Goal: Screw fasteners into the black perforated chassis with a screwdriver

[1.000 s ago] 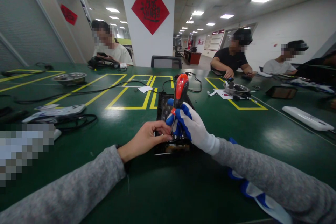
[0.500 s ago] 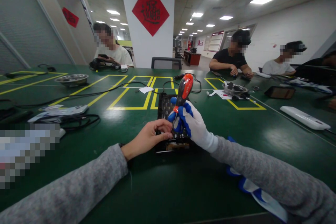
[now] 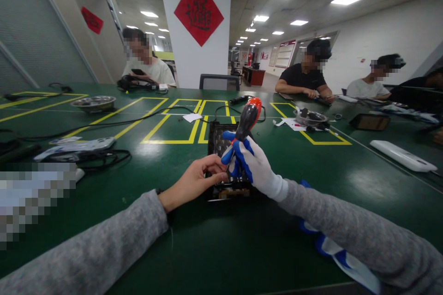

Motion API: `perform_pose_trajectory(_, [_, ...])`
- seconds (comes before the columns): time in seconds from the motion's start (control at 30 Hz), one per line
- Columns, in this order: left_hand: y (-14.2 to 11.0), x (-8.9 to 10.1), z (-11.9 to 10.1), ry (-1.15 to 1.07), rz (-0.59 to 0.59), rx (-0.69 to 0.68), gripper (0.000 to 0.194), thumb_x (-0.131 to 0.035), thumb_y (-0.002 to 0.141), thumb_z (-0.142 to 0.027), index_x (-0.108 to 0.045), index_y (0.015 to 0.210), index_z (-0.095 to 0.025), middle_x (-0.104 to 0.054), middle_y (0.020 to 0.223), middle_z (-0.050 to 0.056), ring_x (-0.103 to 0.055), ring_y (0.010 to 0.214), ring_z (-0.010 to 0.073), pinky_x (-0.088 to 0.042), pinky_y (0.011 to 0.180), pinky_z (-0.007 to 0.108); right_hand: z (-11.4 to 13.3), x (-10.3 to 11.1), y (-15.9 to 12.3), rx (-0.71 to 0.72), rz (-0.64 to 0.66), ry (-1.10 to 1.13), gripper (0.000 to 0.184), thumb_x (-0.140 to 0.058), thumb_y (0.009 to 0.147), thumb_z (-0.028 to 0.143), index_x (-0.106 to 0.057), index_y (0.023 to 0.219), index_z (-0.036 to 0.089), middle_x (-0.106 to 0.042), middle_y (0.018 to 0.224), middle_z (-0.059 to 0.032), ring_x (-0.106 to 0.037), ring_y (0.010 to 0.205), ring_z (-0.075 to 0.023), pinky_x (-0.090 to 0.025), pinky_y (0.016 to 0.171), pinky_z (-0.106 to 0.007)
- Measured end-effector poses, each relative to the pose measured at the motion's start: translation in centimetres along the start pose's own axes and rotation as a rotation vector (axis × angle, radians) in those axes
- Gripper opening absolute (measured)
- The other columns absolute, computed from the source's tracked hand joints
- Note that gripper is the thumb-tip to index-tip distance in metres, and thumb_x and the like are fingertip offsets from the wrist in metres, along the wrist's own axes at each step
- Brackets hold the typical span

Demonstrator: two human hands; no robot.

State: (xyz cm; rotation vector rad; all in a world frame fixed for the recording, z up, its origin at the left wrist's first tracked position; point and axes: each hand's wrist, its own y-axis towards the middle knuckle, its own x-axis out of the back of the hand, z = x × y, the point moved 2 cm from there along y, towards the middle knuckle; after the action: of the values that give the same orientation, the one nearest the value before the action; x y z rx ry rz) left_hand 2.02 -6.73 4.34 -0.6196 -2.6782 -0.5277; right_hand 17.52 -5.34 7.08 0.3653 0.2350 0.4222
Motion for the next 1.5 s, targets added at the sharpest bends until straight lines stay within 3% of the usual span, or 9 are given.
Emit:
perform_pose_trajectory(0.13, [0.03, 0.12, 0.16, 0.107, -0.043, -0.039, 0.016, -0.062, 0.079, -0.029, -0.06, 0.083, -0.014, -0.061, 0.085, 0.003, -0.057, 0.079, 0.0149, -0.046, 0.075, 0.027, 0.0, -0.05, 0.08, -0.022, 0.018, 0.022, 0.038, -0.048, 0.087, 0.04, -0.05, 0.117, 0.017, -0.06, 0.069, 0.0009, -0.052, 0.051, -0.0065, -0.045, 0.046, -0.017])
perform_pose_trajectory(0.3, [0.02, 0.3, 0.49, 0.116, 0.015, -0.032, 0.019, -0.056, 0.083, -0.031, -0.063, 0.088, -0.013, -0.063, 0.086, 0.004, -0.057, 0.082, 0.0168, -0.046, 0.076, 0.028, -0.55, -0.02, 0.18, -0.134, 0.119, 0.201, 0.042, -0.044, 0.087, 0.043, -0.046, 0.119, 0.016, -0.062, 0.07, -0.0009, -0.057, 0.054, -0.0102, -0.047, 0.046, -0.02])
perform_pose_trajectory(0.43, [-0.01, 0.23, 0.22, 0.079, 0.036, -0.021, 0.022, -0.054, 0.085, -0.033, -0.063, 0.089, -0.013, -0.064, 0.086, 0.004, -0.058, 0.08, 0.0157, -0.045, 0.073, 0.026, -0.36, -0.03, 0.07, -0.088, 0.08, 0.18, 0.038, -0.047, 0.087, 0.041, -0.048, 0.115, 0.017, -0.062, 0.07, -0.0003, -0.054, 0.051, -0.0086, -0.047, 0.046, -0.019])
perform_pose_trajectory(0.57, [-0.04, 0.17, 0.05, 0.052, 0.002, 0.002, 0.023, -0.062, 0.079, -0.034, -0.061, 0.089, -0.013, -0.063, 0.08, 0.003, -0.057, 0.073, 0.0139, -0.046, 0.069, 0.025, 0.02, -0.17, -0.11, -0.071, 0.026, 0.107, 0.038, -0.047, 0.086, 0.043, -0.049, 0.114, 0.017, -0.062, 0.07, 0.0, -0.052, 0.046, -0.0069, -0.045, 0.042, -0.018])
perform_pose_trajectory(0.93, [-0.14, 0.3, -0.17, 0.065, 0.045, -0.005, 0.019, -0.056, 0.084, -0.029, -0.066, 0.09, -0.014, -0.067, 0.086, 0.004, -0.06, 0.078, 0.0146, -0.047, 0.071, 0.025, 0.0, -0.14, -0.06, -0.077, 0.074, 0.117, 0.046, -0.049, 0.086, 0.042, -0.04, 0.125, 0.021, -0.063, 0.074, -0.0003, -0.053, 0.046, -0.0072, -0.047, 0.041, -0.019])
perform_pose_trajectory(1.13, [-0.02, 0.15, -0.26, 0.016, -0.012, 0.089, 0.023, -0.068, 0.075, -0.03, -0.064, 0.087, -0.011, -0.068, 0.079, 0.005, -0.063, 0.072, 0.0156, -0.05, 0.069, 0.027, -0.04, -0.1, -0.02, -0.077, 0.064, 0.116, 0.045, -0.05, 0.085, 0.042, -0.042, 0.124, 0.02, -0.063, 0.074, -0.0005, -0.052, 0.045, -0.006, -0.046, 0.041, -0.017])
perform_pose_trajectory(1.3, [-0.04, 0.31, -0.3, 0.037, 0.09, 0.03, 0.019, -0.055, 0.085, -0.028, -0.066, 0.085, -0.012, -0.068, 0.084, 0.005, -0.062, 0.079, 0.0164, -0.048, 0.074, 0.027, -0.51, -0.11, -0.01, -0.132, 0.117, 0.149, 0.042, -0.044, 0.087, 0.045, -0.044, 0.121, 0.02, -0.063, 0.075, -0.001, -0.051, 0.042, -0.0066, -0.046, 0.039, -0.02])
perform_pose_trajectory(1.5, [-0.01, 0.64, -0.09, 0.071, 0.129, 0.021, 0.025, -0.051, 0.087, -0.033, -0.066, 0.085, -0.013, -0.066, 0.085, 0.005, -0.06, 0.081, 0.0169, -0.047, 0.075, 0.027, -0.19, -0.25, -0.24, -0.074, 0.11, 0.106, 0.039, -0.044, 0.088, 0.042, -0.045, 0.119, 0.019, -0.062, 0.076, -0.0005, -0.049, 0.04, -0.0044, -0.044, 0.039, -0.017])
